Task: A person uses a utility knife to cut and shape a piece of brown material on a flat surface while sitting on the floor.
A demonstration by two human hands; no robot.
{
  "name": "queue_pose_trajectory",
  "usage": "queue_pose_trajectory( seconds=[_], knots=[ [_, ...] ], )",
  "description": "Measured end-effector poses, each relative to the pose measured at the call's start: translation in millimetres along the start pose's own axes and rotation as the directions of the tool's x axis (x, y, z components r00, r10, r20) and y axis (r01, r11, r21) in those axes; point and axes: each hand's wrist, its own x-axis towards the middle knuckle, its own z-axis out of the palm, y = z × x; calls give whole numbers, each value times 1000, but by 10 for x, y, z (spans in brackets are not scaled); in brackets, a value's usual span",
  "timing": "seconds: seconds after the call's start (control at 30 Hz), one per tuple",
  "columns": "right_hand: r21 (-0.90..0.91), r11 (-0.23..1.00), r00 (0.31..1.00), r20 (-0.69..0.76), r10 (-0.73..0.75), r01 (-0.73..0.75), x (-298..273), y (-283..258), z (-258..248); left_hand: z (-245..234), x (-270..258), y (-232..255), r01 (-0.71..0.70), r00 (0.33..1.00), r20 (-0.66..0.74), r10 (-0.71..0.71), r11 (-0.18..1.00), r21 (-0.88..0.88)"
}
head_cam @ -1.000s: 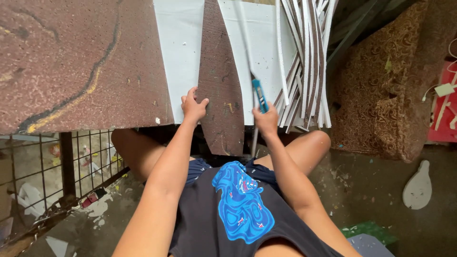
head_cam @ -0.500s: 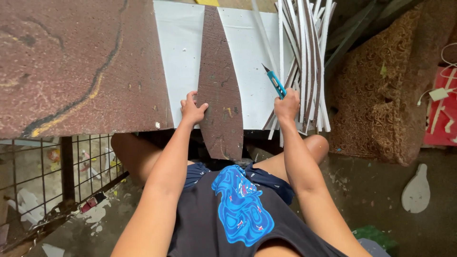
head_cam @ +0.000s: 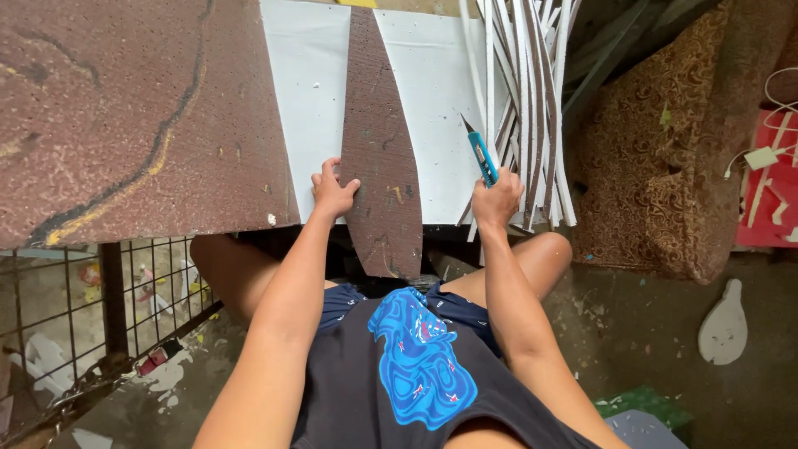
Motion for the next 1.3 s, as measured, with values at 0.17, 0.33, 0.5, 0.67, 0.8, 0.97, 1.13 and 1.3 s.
queue_pose_trajectory(
  seconds=[0.17,0.33,0.5,0.67,0.8,0.97,1.13,1.3],
  knots=[
    [115,991,993,-106,-52,64,100,28,43,21,33,-37,-13,1000,-3,13,1000,0],
    [212,974,962,-271,-20,80,789,58,-299,34,61,-40,7,1000,7,-7,1000,5],
    [143,986,934,-332,134,-91,1950,890,-259,70,108,-84,22,1000,7,-22,1000,2],
    [93,980,961,-197,193,-177,2077,1295,-62,49,106,-11,55,998,9,-55,998,4],
    [124,966,964,-109,241,-227,1998,1348,-9,69,94,9,67,998,16,-67,998,5],
    [123,967,972,-51,230,-222,2004,1305,-20,63,101,19,62,998,19,-62,997,36],
    [164,958,970,-28,241,-233,1994,1294,22,45,73,21,43,999,29,-45,998,40],
    [223,972,988,-120,100,-72,1801,885,-144,58,111,-9,25,999,28,-26,998,56]
  ],
)
